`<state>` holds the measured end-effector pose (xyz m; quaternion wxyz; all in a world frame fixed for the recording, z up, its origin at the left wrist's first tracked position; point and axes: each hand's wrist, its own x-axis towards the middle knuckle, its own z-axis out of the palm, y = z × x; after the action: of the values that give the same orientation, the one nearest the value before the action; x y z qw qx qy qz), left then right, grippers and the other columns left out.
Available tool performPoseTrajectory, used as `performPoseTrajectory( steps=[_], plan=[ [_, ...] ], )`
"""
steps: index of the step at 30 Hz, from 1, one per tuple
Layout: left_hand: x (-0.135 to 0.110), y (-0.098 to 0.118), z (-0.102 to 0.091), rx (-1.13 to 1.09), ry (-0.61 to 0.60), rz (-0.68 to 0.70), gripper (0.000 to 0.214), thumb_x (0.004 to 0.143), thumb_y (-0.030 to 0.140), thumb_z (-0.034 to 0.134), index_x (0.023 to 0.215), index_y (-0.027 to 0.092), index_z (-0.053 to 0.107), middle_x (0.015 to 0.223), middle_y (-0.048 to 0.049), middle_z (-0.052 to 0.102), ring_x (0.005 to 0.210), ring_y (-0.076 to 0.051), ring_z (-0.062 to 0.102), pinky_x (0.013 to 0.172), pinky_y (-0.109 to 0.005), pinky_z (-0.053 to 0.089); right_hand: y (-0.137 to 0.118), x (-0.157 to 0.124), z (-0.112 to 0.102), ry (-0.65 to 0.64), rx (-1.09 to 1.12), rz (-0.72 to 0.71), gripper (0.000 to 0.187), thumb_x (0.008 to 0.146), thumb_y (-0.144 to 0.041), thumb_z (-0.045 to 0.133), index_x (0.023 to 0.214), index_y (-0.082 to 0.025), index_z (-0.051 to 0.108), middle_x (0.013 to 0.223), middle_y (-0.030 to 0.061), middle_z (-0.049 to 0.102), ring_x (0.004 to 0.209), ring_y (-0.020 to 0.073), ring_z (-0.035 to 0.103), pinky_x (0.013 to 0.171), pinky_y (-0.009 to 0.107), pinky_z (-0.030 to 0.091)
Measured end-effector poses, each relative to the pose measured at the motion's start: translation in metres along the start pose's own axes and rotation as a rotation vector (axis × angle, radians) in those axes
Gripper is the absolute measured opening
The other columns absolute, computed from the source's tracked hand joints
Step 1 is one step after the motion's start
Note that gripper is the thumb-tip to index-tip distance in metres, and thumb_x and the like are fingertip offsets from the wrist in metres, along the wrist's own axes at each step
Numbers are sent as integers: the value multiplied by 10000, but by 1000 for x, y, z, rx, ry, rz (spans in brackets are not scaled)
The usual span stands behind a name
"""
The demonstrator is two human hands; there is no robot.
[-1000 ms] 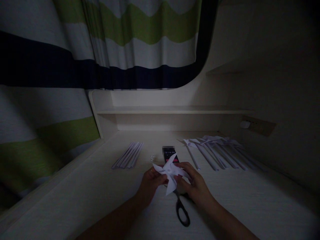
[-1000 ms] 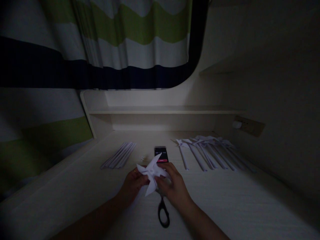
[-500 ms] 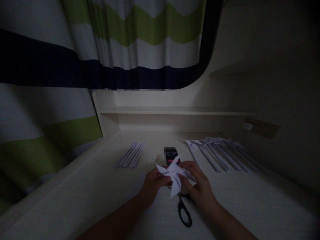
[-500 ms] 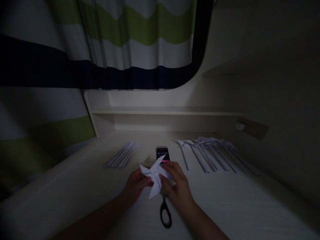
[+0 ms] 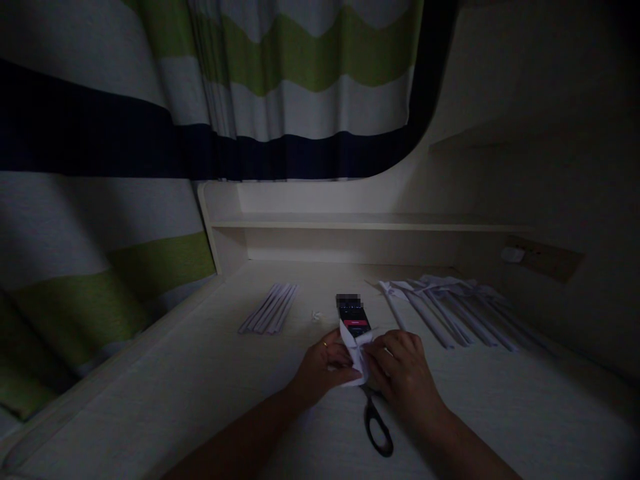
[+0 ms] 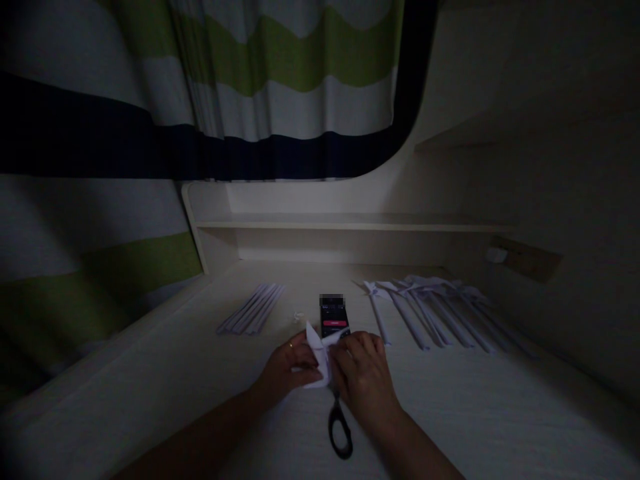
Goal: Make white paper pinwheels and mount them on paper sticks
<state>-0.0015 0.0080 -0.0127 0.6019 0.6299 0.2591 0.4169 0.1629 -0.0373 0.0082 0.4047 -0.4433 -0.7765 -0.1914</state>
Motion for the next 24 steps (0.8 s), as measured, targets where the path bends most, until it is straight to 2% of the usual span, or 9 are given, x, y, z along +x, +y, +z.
performPoseTrajectory(
  steps=[2, 5, 6, 7, 9, 11, 15, 21, 24],
  plan=[
    [4, 4, -14, 144, 25, 91, 708, 539, 177, 719, 1185, 203, 429, 937, -74, 619, 773, -169, 584, 714, -313, 453, 6, -2, 3, 23, -1, 40, 122, 787, -178, 492, 803, -161, 611, 735, 57, 584, 751, 197, 456, 681, 358, 331],
    [14, 11, -46, 398, 69, 199, 517, 588, 249, 687, 1080, 213, 535, 1101, -76, 556, 940, -190, 532, 820, -307, 409, 16, -7, 7, 73, 4, 99, 124, 794, -209, 491, 813, -164, 604, 734, 54, 573, 751, 196, 458, 677, 354, 341],
    [18, 12, -59, 487, 172, 200, 413, 670, 291, 612, 1069, 208, 542, 1099, -72, 557, 941, -180, 533, 813, -298, 411, 20, -8, 9, 89, 9, 114, 126, 796, -218, 489, 818, -164, 601, 743, 55, 572, 756, 197, 459, 678, 355, 345],
    [21, 13, -72, 628, 340, 174, 342, 747, 317, 514, 1064, 192, 540, 1066, -75, 571, 910, -169, 545, 785, -289, 422, 22, -9, 10, 103, 14, 129, 127, 798, -226, 488, 816, -165, 598, 751, 55, 571, 760, 197, 461, 680, 355, 348],
    [24, 12, -98, 1139, 643, 0, 305, 810, 296, 398, 1051, 174, 540, 1040, -68, 576, 890, -152, 544, 777, -272, 419, 26, -11, 13, 122, 26, 151, 124, 800, -239, 490, 805, -170, 593, 758, 54, 573, 760, 196, 466, 679, 353, 353],
    [24, 9, -121, 1283, 724, -87, 297, 786, 205, 414, 1032, 114, 554, 1050, -122, 560, 973, -202, 498, 846, -323, 369, 28, -12, 17, 125, 35, 164, 119, 799, -247, 492, 792, -178, 590, 756, 47, 578, 754, 192, 472, 678, 349, 356],
    [20, 2, -143, 1446, 750, -243, 272, 742, 127, 408, 927, 92, 604, 927, -159, 580, 945, -257, 492, 822, -381, 354, 29, -15, 23, 97, 42, 166, 121, 798, -245, 489, 806, -194, 598, 753, 39, 587, 755, 192, 480, 682, 347, 357],
    [21, 0, -137, 1541, 730, -362, 305, 768, 169, 358, 910, 80, 613, 1011, -198, 520, 1008, -292, 436, 826, -401, 334, 27, -15, 25, 85, 52, 147, 123, 791, -231, 493, 793, -181, 606, 739, 44, 588, 765, 198, 484, 681, 346, 359],
    [21, 2, -133, 1509, 666, -416, 312, 779, 218, 362, 939, 100, 603, 1019, -197, 516, 1040, -308, 414, 829, -417, 329, 25, -14, 24, 74, 67, 137, 130, 796, -226, 483, 797, -178, 603, 742, 42, 585, 763, 195, 484, 676, 345, 362]
  ],
)
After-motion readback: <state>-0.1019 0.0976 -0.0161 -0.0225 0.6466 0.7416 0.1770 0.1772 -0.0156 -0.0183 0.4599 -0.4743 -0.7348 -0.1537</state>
